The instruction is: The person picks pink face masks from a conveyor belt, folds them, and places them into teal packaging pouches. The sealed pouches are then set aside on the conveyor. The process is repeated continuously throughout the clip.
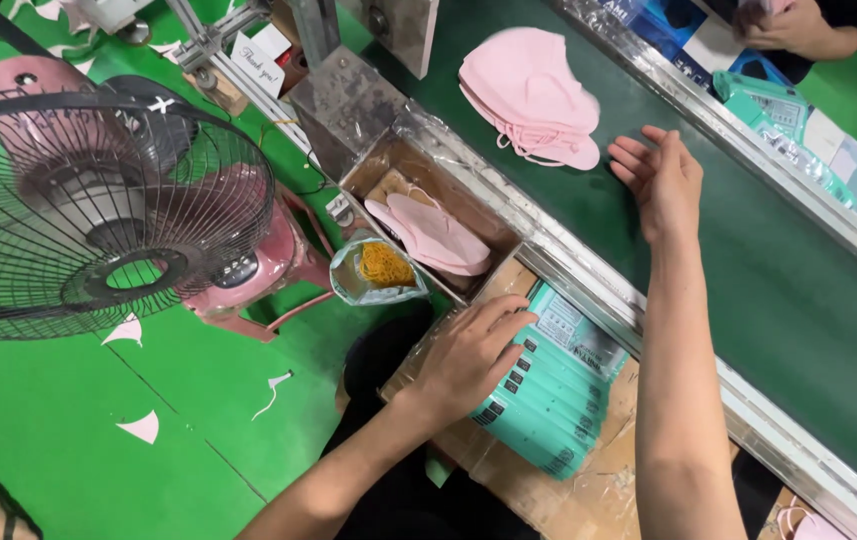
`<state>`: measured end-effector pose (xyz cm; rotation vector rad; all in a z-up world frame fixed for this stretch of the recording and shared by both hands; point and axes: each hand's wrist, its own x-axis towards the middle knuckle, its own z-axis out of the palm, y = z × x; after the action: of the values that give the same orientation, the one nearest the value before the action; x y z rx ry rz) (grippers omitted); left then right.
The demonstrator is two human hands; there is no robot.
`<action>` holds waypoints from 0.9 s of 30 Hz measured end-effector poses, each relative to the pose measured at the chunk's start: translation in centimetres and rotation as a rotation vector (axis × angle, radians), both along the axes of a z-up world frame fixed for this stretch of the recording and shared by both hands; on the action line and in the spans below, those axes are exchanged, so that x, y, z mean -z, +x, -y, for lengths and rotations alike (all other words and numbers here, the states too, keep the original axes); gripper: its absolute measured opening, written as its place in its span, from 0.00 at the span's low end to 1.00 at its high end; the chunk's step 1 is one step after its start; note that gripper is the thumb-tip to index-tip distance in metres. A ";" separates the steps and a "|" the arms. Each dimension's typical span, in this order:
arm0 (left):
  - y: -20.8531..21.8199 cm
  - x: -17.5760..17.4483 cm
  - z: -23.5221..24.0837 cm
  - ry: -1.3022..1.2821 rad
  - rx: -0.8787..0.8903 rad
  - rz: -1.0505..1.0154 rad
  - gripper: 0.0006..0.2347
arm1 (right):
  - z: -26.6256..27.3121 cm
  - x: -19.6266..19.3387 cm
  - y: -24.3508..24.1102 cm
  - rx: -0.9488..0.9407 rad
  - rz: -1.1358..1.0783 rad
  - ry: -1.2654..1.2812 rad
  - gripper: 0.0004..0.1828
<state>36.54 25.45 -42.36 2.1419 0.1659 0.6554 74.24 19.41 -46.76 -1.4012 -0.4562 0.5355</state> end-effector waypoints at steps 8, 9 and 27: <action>-0.5 1.0 -0.1 0.015 0.026 -0.035 0.16 | 1.4 0.3 0.0 -0.004 -0.011 -0.023 0.29; -0.3 1.1 -0.4 0.046 0.020 -0.013 0.15 | 1.6 0.2 0.1 -0.006 -0.008 -0.021 0.30; 16.5 0.8 -4.6 0.188 0.029 0.204 0.29 | 11.9 -5.7 -3.3 0.401 0.715 -0.427 0.15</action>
<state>53.07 30.02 -43.19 2.2343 -0.0389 0.8976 70.94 7.52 -41.02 -2.0344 -0.6256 -0.2357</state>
